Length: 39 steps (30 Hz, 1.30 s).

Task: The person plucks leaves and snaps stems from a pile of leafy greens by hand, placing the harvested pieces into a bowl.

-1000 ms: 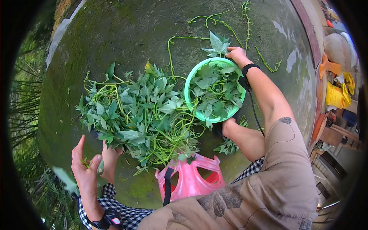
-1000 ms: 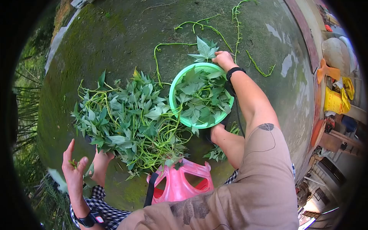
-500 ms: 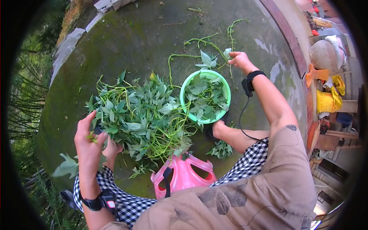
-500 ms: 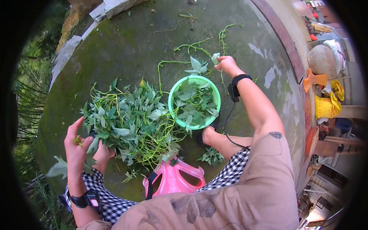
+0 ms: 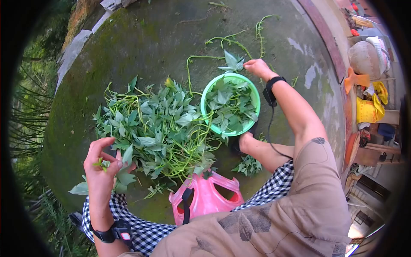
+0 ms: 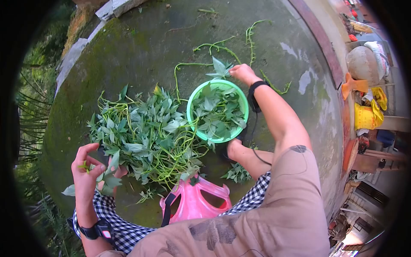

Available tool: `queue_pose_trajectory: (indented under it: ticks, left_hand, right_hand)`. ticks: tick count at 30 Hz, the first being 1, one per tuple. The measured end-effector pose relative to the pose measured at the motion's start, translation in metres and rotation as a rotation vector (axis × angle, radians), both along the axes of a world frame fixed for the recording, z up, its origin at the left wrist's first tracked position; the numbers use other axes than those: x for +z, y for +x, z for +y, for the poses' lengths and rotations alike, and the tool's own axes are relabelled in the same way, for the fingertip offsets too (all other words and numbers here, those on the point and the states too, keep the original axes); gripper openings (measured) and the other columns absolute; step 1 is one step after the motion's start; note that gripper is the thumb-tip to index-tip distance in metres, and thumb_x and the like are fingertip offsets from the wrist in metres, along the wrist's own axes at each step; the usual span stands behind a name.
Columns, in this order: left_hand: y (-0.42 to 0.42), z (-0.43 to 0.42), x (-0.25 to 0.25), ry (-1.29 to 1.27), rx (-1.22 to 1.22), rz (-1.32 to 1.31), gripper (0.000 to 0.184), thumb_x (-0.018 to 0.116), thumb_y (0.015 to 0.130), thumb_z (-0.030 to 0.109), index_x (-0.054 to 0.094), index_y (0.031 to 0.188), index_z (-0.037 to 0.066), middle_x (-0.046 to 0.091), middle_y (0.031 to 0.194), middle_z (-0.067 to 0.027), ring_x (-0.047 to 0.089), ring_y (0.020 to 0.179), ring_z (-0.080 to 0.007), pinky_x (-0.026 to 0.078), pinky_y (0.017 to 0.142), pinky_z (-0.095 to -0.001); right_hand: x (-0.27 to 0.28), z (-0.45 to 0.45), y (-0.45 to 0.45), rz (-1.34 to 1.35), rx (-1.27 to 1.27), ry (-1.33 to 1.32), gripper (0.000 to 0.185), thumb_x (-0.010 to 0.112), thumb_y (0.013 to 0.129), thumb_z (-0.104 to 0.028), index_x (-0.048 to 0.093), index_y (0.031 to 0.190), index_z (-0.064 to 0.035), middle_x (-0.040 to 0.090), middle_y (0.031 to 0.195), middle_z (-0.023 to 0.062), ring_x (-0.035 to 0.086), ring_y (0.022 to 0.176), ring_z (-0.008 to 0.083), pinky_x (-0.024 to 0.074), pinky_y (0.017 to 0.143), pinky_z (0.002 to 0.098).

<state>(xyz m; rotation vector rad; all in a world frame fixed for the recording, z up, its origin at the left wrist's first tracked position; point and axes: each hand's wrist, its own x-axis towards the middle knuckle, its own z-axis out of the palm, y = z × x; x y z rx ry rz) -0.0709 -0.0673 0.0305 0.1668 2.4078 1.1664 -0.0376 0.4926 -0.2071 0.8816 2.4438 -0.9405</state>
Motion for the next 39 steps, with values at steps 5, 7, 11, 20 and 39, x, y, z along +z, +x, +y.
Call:
queue_pose_trajectory:
  ticks: [5, 7, 11, 20, 39]
  left_hand:
    - [-0.011, 0.004, -0.01, -0.141, -0.044, -0.148, 0.037, 0.069, 0.077, 0.007, 0.064, 0.113, 0.0, 0.064, 0.102, -0.0058, 0.052, 0.065, -0.008, 0.044, 0.061, -0.0237]
    - [-0.013, 0.004, -0.011, -0.093, 0.019, -0.302, 0.03, 0.069, 0.083, 0.013, 0.065, 0.11, -0.001, 0.065, 0.097, -0.0064, 0.052, 0.064, -0.0081, 0.044, 0.06, -0.0238]
    - [-0.018, 0.01, 0.005, -0.074, 0.069, -0.331, 0.026, 0.062, 0.093, 0.021, 0.067, 0.102, -0.002, 0.067, 0.091, -0.0073, 0.056, 0.056, -0.008, 0.039, 0.047, -0.0196]
    - [-0.013, -0.015, 0.039, 0.581, 0.264, -0.323, 0.041, 0.051, 0.099, 0.034, 0.066, 0.091, -0.003, 0.07, 0.089, -0.0168, 0.062, 0.058, -0.0136, 0.039, 0.041, -0.0205]
    - [0.028, -0.01, 0.029, 1.009, 0.281, -0.671, 0.047, 0.056, 0.095, 0.046, 0.061, 0.104, 0.0, 0.069, 0.096, -0.0225, 0.069, 0.073, -0.0261, 0.055, 0.057, -0.0334]
  right_hand:
    - [-0.077, -0.011, -0.016, -0.111, 0.173, -0.03, 0.042, 0.066, 0.086, -0.036, 0.069, 0.111, -0.0023, 0.067, 0.113, 0.0198, 0.061, 0.111, 0.0346, 0.046, 0.095, 0.0399]
    - [-0.104, -0.005, -0.019, -0.19, 0.127, -0.005, 0.045, 0.067, 0.085, -0.037, 0.068, 0.11, 0.0, 0.066, 0.113, 0.0211, 0.061, 0.11, 0.0356, 0.0461, 0.095, 0.0403]
    - [-0.099, 0.012, -0.023, -0.223, 0.016, -0.075, 0.052, 0.069, 0.082, -0.041, 0.066, 0.11, 0.0036, 0.065, 0.116, 0.0231, 0.061, 0.109, 0.0372, 0.0461, 0.095, 0.0408]
    - [0.154, -0.045, 0.013, -0.232, 0.109, -0.19, 0.027, 0.06, 0.091, -0.027, 0.068, 0.109, -0.0088, 0.063, 0.087, 0.0004, 0.055, 0.065, 0.0101, 0.048, 0.057, 0.026]
    - [0.43, -0.198, 0.309, 0.236, 0.46, 0.092, 0.014, 0.071, 0.074, -0.007, 0.066, 0.086, -0.0008, 0.061, 0.068, 0.0095, 0.059, 0.064, 0.0158, 0.0475, 0.06, 0.0298]
